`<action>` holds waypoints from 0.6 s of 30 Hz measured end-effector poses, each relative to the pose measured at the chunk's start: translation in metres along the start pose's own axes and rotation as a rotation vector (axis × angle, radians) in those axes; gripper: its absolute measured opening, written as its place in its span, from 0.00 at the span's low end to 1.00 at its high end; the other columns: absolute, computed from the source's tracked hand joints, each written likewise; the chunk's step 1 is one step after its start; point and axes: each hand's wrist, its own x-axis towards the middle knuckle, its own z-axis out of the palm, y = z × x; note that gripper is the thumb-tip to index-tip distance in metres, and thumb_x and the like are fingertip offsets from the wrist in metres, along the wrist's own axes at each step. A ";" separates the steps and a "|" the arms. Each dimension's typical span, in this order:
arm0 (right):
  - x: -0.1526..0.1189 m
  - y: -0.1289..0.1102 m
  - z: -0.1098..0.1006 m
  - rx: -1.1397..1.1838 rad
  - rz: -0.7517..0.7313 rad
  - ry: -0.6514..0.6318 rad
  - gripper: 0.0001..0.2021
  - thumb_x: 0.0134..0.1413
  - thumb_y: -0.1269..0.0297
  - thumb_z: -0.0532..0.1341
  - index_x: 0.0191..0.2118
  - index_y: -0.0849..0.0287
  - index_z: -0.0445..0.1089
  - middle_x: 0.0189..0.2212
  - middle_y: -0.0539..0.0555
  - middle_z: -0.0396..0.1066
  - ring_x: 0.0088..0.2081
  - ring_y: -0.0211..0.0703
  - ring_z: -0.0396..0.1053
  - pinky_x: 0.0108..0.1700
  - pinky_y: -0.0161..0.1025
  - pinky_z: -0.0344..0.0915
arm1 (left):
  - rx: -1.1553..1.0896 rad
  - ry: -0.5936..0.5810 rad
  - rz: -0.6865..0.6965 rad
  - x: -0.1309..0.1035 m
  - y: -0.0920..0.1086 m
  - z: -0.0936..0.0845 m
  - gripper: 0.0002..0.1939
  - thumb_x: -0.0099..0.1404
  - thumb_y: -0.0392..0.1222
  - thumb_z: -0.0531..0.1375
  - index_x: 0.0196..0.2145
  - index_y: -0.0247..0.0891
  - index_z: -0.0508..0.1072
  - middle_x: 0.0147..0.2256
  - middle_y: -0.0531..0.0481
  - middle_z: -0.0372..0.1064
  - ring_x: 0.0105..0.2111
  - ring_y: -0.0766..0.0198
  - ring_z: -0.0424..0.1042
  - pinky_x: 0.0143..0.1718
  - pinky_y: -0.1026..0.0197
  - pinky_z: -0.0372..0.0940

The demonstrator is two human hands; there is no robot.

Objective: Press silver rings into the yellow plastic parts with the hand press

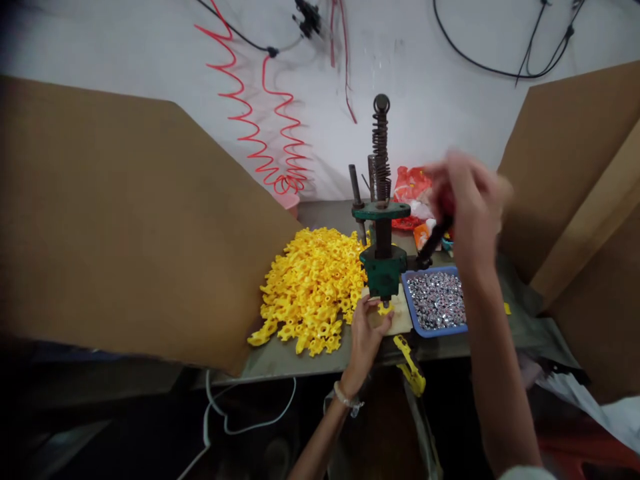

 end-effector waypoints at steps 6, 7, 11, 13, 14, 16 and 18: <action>-0.103 -0.033 -0.040 0.013 -0.127 0.134 0.16 0.59 0.61 0.54 0.23 0.57 0.71 0.17 0.50 0.62 0.21 0.38 0.61 0.27 0.39 0.57 | 0.000 -0.026 -0.033 -0.001 0.010 0.000 0.26 0.57 0.39 0.64 0.51 0.38 0.61 0.43 0.44 0.70 0.45 0.57 0.70 0.51 0.50 0.63; -0.095 -0.030 -0.038 0.009 -0.153 0.174 0.16 0.60 0.58 0.53 0.27 0.57 0.73 0.18 0.50 0.64 0.22 0.38 0.63 0.27 0.39 0.58 | 0.017 -0.037 -0.021 -0.005 0.015 -0.003 0.26 0.58 0.39 0.62 0.53 0.38 0.60 0.45 0.43 0.69 0.47 0.56 0.69 0.53 0.49 0.62; -0.040 0.004 -0.047 -0.119 -0.080 0.171 0.19 0.61 0.52 0.51 0.48 0.58 0.71 0.37 0.55 0.73 0.39 0.40 0.71 0.43 0.40 0.65 | 0.190 -0.209 0.114 -0.029 0.036 -0.030 0.32 0.62 0.33 0.55 0.62 0.39 0.49 0.51 0.41 0.68 0.56 0.52 0.62 0.60 0.42 0.52; -0.026 0.036 -0.065 -0.278 0.083 0.073 0.19 0.58 0.54 0.55 0.48 0.60 0.69 0.39 0.57 0.73 0.40 0.40 0.70 0.44 0.39 0.64 | 0.289 -0.280 0.165 -0.030 0.040 -0.048 0.31 0.61 0.30 0.52 0.61 0.40 0.54 0.52 0.41 0.68 0.56 0.51 0.62 0.58 0.44 0.55; -0.027 0.054 -0.074 -0.376 0.174 -0.032 0.17 0.57 0.55 0.57 0.46 0.62 0.70 0.38 0.57 0.73 0.38 0.40 0.70 0.43 0.38 0.64 | 0.357 -0.290 0.174 -0.026 0.038 -0.057 0.29 0.60 0.28 0.51 0.59 0.40 0.59 0.51 0.42 0.68 0.54 0.52 0.64 0.56 0.45 0.58; -0.043 0.091 -0.091 -0.612 0.352 -0.363 0.13 0.55 0.58 0.58 0.39 0.63 0.71 0.34 0.57 0.73 0.35 0.41 0.69 0.39 0.37 0.63 | 0.555 -0.268 0.176 -0.010 0.031 -0.069 0.25 0.59 0.25 0.48 0.53 0.38 0.66 0.46 0.42 0.70 0.47 0.52 0.68 0.52 0.46 0.61; -0.071 0.118 -0.100 -0.849 0.441 -0.728 0.08 0.50 0.62 0.61 0.31 0.62 0.71 0.30 0.56 0.72 0.33 0.42 0.68 0.36 0.37 0.60 | 0.798 -0.269 0.188 0.008 0.019 -0.075 0.20 0.60 0.26 0.48 0.46 0.35 0.70 0.42 0.40 0.71 0.44 0.50 0.69 0.49 0.45 0.62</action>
